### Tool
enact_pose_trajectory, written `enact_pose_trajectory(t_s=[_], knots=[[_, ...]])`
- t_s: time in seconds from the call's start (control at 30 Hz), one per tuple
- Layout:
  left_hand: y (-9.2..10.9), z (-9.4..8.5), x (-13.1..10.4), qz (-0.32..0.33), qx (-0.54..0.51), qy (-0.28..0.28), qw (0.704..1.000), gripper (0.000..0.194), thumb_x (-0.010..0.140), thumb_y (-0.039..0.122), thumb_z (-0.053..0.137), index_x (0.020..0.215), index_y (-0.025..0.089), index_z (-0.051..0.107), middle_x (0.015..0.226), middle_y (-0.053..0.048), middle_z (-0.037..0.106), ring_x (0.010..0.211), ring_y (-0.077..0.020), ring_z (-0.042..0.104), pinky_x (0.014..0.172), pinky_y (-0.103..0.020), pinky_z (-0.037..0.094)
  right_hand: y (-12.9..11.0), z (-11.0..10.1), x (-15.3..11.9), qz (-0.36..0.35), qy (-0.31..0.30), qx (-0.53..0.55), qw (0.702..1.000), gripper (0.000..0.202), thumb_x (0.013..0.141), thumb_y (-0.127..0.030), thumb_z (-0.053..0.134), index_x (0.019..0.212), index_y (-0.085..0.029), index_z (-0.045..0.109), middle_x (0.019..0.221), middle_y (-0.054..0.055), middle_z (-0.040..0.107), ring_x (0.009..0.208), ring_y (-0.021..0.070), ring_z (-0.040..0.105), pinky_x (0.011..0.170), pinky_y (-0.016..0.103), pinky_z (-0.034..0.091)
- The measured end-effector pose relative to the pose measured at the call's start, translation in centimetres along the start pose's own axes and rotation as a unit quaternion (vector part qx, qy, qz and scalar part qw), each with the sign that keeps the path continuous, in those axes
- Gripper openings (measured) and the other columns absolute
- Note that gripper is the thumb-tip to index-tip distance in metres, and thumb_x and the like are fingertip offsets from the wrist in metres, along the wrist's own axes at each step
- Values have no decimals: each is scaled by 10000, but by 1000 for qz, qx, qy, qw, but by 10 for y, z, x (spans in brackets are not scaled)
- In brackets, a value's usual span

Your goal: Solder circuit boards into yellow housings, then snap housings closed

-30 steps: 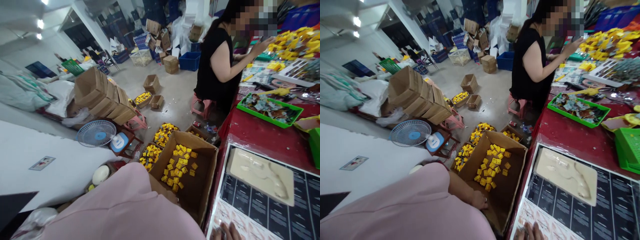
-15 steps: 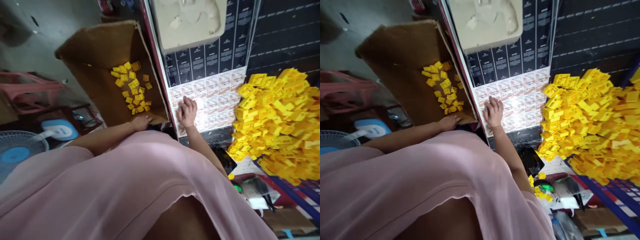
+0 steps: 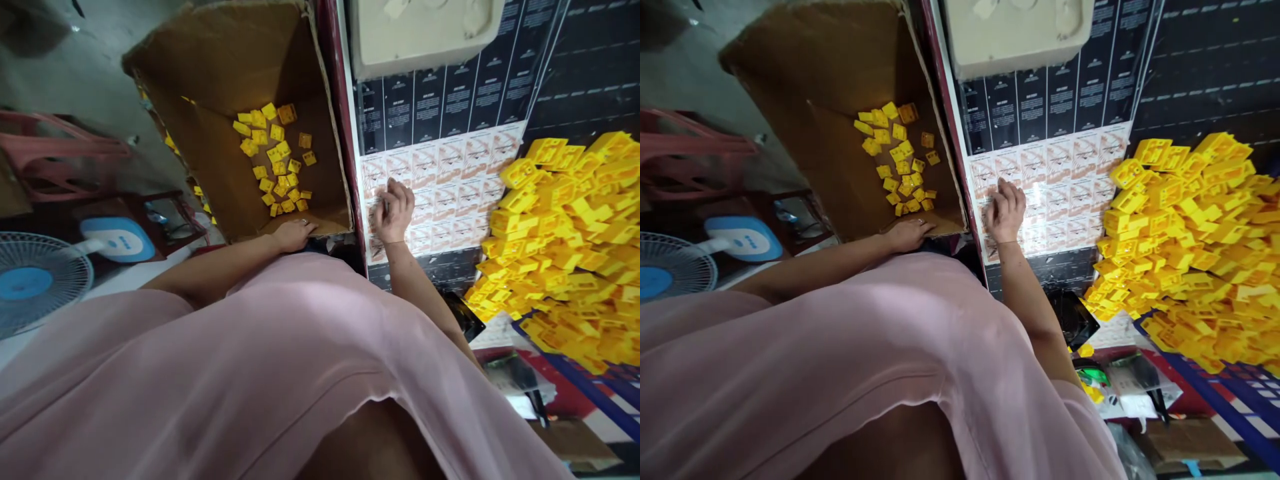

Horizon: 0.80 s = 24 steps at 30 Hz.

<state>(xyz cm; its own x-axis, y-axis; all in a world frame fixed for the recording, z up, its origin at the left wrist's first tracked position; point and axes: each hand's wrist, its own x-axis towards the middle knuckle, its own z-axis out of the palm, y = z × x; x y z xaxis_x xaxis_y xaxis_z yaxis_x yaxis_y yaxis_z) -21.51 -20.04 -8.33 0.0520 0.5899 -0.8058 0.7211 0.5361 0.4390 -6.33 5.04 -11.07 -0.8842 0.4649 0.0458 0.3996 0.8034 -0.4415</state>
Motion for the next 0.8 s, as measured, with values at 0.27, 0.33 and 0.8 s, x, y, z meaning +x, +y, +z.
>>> enact_pose_trajectory(t_s=[0.27,0.33,0.8], knots=[[-6,4,5,-2,4,23,1000,560,987,230,437,1537,152,508,1435,-165,639,1339,-286,607,1138,-391,483,1,1,0,-8,1,-1,1000,333,978,-331,393,1148,-201,649,1423,138,612,1384,274,522,1213,575,367],[-8,2,9,-12,4,30,999,538,983,236,439,1504,164,549,1399,-164,662,1316,-304,624,1091,-412,518,2,2,0,-9,-4,6,1000,342,983,-327,393,1171,-200,648,1448,129,593,1412,272,492,1226,572,351],[31,128,-179,-183,-35,246,951,482,1007,298,258,1271,180,644,1164,-143,780,1047,-234,744,892,-371,600,2,13,5,-14,-16,12,1000,381,983,-291,392,1289,-217,607,1532,91,524,1485,292,417,1295,602,250]])
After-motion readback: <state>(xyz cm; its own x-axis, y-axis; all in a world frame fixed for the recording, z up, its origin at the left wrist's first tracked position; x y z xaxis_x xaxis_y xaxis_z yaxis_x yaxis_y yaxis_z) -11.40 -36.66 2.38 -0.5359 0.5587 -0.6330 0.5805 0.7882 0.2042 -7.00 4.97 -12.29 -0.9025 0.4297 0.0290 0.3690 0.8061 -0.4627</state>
